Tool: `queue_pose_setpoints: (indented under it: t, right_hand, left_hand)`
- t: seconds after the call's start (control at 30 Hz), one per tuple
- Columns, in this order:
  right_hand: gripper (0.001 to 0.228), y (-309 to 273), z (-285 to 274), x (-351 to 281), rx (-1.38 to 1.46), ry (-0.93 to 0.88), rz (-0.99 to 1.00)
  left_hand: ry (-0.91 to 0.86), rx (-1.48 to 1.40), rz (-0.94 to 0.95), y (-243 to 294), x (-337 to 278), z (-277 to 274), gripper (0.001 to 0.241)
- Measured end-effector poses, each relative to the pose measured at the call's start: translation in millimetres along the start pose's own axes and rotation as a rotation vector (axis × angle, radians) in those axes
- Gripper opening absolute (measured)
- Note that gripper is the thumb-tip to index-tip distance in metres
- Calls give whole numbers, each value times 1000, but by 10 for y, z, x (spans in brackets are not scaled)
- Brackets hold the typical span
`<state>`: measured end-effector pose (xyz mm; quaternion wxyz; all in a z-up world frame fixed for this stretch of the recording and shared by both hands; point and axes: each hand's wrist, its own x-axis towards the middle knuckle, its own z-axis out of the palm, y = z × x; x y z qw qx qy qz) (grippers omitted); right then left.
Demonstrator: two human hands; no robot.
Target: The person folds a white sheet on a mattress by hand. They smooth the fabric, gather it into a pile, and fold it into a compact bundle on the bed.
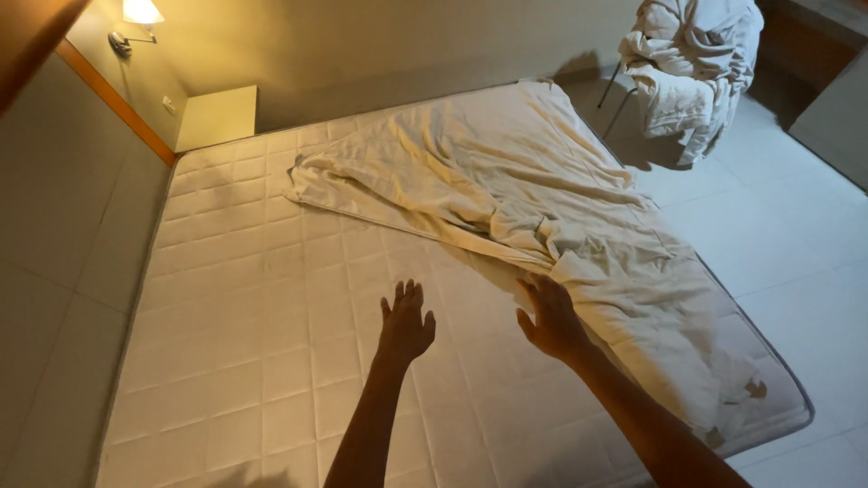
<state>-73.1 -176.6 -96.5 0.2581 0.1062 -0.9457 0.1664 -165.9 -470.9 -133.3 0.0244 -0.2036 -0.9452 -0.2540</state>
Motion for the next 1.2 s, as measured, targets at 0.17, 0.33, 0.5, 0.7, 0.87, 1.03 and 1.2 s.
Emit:
queue_pose_setpoints:
  t: [0.17, 0.33, 0.5, 0.7, 0.87, 1.03, 1.2]
  right_hand:
    - [60, 92, -232, 147, 36, 43, -67]
    - [62, 394, -405, 267, 72, 18, -66]
    - [64, 725, -462, 268, 47, 52, -44]
    - [62, 953, -481, 201, 28, 60, -32]
    - [60, 1120, -524, 144, 20, 62, -1]
    - [59, 1290, -397, 160, 54, 81, 4]
    - [60, 1299, -195, 188, 220, 37, -9]
  left_hand:
    - [7, 47, 29, 232, 184, 7, 69]
    - [37, -16, 32, 500, 275, 94, 67]
    - [95, -20, 48, 700, 363, 235, 65]
    - [29, 9, 13, 844, 424, 367, 67]
    - [93, 56, 82, 791, 500, 514, 66]
    - [75, 108, 60, 763, 597, 417, 68]
    - [8, 258, 55, 741, 636, 395, 69]
